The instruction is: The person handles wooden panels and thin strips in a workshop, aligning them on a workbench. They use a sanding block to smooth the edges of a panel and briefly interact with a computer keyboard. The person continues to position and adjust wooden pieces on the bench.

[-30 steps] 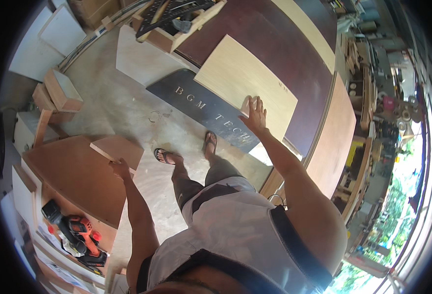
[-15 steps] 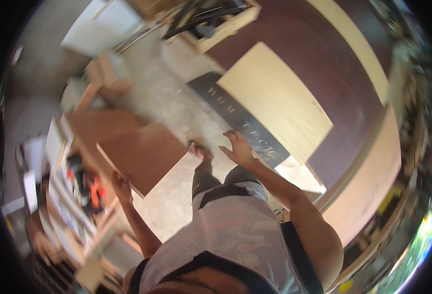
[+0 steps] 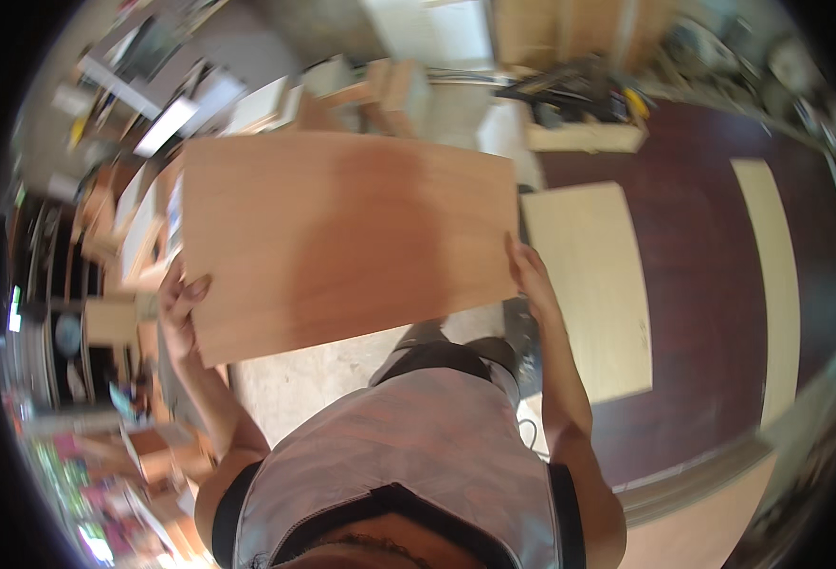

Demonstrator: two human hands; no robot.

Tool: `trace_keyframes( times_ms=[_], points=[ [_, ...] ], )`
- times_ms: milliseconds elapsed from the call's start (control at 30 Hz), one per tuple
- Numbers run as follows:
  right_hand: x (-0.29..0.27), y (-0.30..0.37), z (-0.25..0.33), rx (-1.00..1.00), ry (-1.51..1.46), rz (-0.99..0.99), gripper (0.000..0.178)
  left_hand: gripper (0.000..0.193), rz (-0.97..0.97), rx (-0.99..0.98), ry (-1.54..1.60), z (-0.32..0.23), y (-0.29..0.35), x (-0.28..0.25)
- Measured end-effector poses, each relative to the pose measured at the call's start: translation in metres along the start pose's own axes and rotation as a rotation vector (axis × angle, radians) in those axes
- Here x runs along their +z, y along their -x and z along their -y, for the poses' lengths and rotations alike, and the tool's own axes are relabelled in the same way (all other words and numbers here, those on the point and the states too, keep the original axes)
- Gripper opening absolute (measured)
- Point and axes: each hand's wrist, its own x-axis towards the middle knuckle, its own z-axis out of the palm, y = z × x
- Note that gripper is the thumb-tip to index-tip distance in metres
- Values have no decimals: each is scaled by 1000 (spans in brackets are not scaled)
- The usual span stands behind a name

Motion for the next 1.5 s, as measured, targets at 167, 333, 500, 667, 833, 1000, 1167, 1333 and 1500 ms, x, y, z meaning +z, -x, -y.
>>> trace_keyframes(
  times_ms=[167, 333, 500, 667, 833, 1000, 1167, 1333, 1500],
  points=[
    [-83, 33, -19, -57, -75, -332, 54, 70, 203, -63, 130, 74, -15, -8],
    [-208, 61, -52, -249, 139, -814, 47, 66, 383, -436, 117, 265, -43, 47],
    [-314, 102, -46, 172, 596, -1198, 77, 66, 580, -696, 297, 382, -25, 189],
    [-380, 141, -61, 244, 713, -1372, 73, 62, 758, -647, 231, 445, -14, 281],
    [-409, 131, -77, 383, 1071, -1070, 76, 55, 754, -526, -38, 468, -12, 294],
    [-383, 96, -98, 483, 1204, -1450, 75, 62, 630, -266, -363, 495, -19, 276],
    [-298, 47, -117, 100, 1352, -1309, 75, 63, 442, -375, -435, 483, -35, 160],
    [-167, 8, -121, -94, 1251, -1151, 71, 53, -10, -513, -243, 464, -26, -25],
    [-111, 11, -124, -68, 1300, -1199, 69, 38, -577, -450, -52, 423, -79, -233]
  ],
)
